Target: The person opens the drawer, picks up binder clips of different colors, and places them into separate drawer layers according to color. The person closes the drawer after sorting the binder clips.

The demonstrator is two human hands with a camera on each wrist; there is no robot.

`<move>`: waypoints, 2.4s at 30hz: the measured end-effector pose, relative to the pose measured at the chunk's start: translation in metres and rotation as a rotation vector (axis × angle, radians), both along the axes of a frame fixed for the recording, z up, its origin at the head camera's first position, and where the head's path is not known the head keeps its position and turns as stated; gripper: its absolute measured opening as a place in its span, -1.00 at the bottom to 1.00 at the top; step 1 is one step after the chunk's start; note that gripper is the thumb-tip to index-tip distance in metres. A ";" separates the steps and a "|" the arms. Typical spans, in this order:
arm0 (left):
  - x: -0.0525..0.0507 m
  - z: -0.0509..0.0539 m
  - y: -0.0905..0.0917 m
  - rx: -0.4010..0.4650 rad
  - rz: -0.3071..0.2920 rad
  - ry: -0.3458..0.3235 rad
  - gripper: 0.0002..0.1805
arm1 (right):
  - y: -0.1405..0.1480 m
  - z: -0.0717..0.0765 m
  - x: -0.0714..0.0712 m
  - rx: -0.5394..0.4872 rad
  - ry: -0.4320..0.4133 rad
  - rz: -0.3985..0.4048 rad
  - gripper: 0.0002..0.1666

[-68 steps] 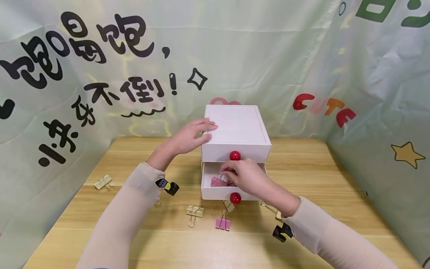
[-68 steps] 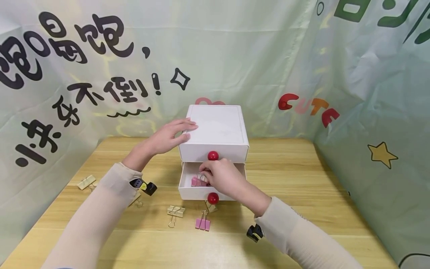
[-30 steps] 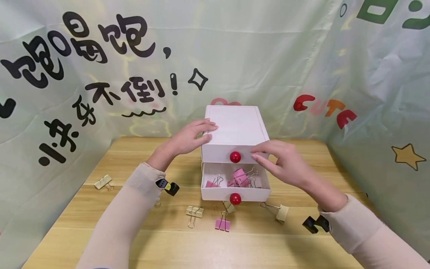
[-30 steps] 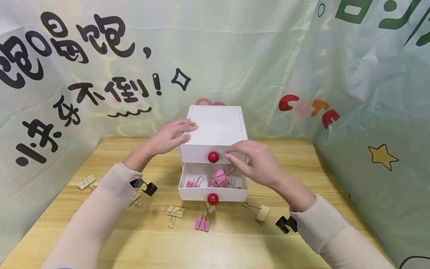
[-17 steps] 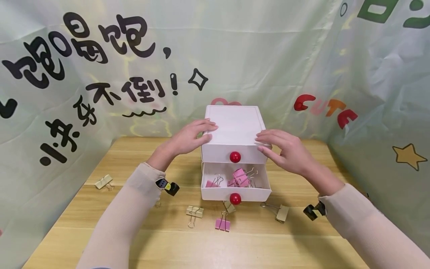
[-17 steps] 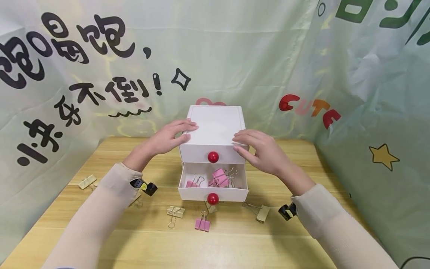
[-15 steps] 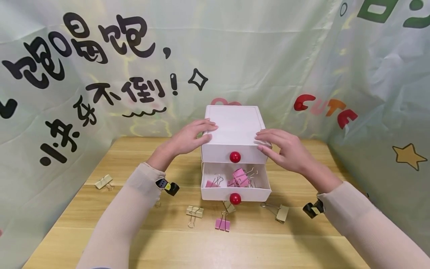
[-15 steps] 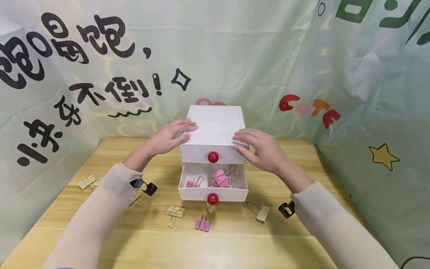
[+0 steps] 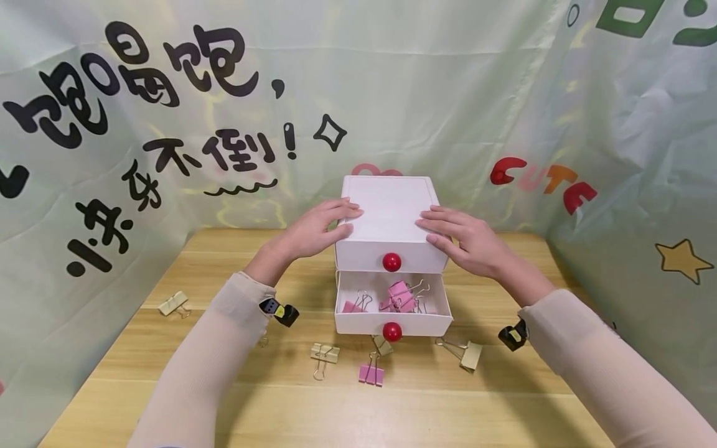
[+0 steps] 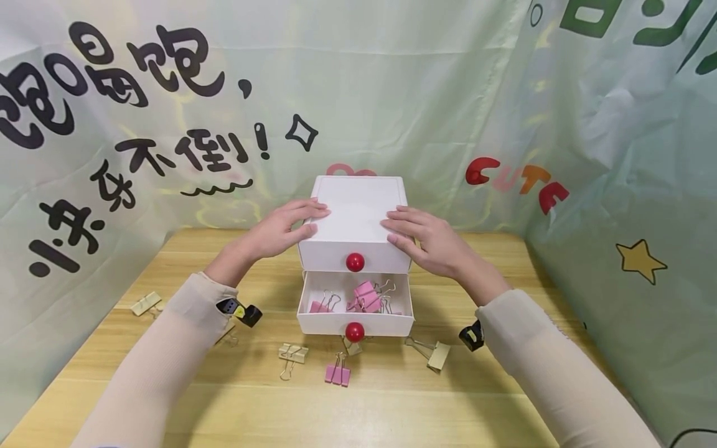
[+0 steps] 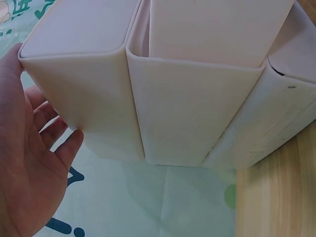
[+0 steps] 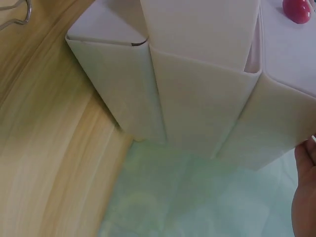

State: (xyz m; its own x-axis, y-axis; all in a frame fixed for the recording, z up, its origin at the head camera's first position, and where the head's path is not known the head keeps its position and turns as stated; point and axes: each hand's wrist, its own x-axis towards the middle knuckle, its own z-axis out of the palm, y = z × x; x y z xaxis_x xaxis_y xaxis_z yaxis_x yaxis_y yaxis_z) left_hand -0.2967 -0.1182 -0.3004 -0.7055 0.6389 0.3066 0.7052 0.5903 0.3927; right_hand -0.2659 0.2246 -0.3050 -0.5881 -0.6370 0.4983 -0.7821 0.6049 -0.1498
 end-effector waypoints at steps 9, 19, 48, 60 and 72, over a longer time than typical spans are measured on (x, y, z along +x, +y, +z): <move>-0.001 0.002 0.003 0.006 -0.016 0.027 -0.51 | 0.003 0.005 0.003 -0.020 -0.036 -0.019 -0.52; 0.012 -0.001 -0.001 0.035 -0.004 0.133 -0.56 | 0.000 0.006 0.003 -0.041 -0.125 -0.036 -0.52; 0.111 -0.030 -0.004 0.054 -0.322 0.507 -0.67 | -0.005 -0.002 0.004 -0.150 -0.145 -0.016 -0.56; 0.131 -0.056 0.008 -0.001 -0.496 0.408 -0.70 | -0.006 -0.002 0.004 -0.158 -0.154 -0.018 -0.55; 0.146 -0.075 0.022 -0.189 -0.557 0.244 -0.68 | -0.004 0.000 0.003 -0.152 -0.157 -0.026 -0.55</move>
State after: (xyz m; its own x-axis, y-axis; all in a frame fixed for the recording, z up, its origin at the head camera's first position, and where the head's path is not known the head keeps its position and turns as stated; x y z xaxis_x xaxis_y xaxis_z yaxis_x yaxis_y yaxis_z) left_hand -0.1510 -0.0959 -0.3750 -0.1765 0.9486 0.2628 0.9824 0.1530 0.1072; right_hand -0.2626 0.2204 -0.3051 -0.6818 -0.5448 0.4882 -0.7260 0.5859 -0.3600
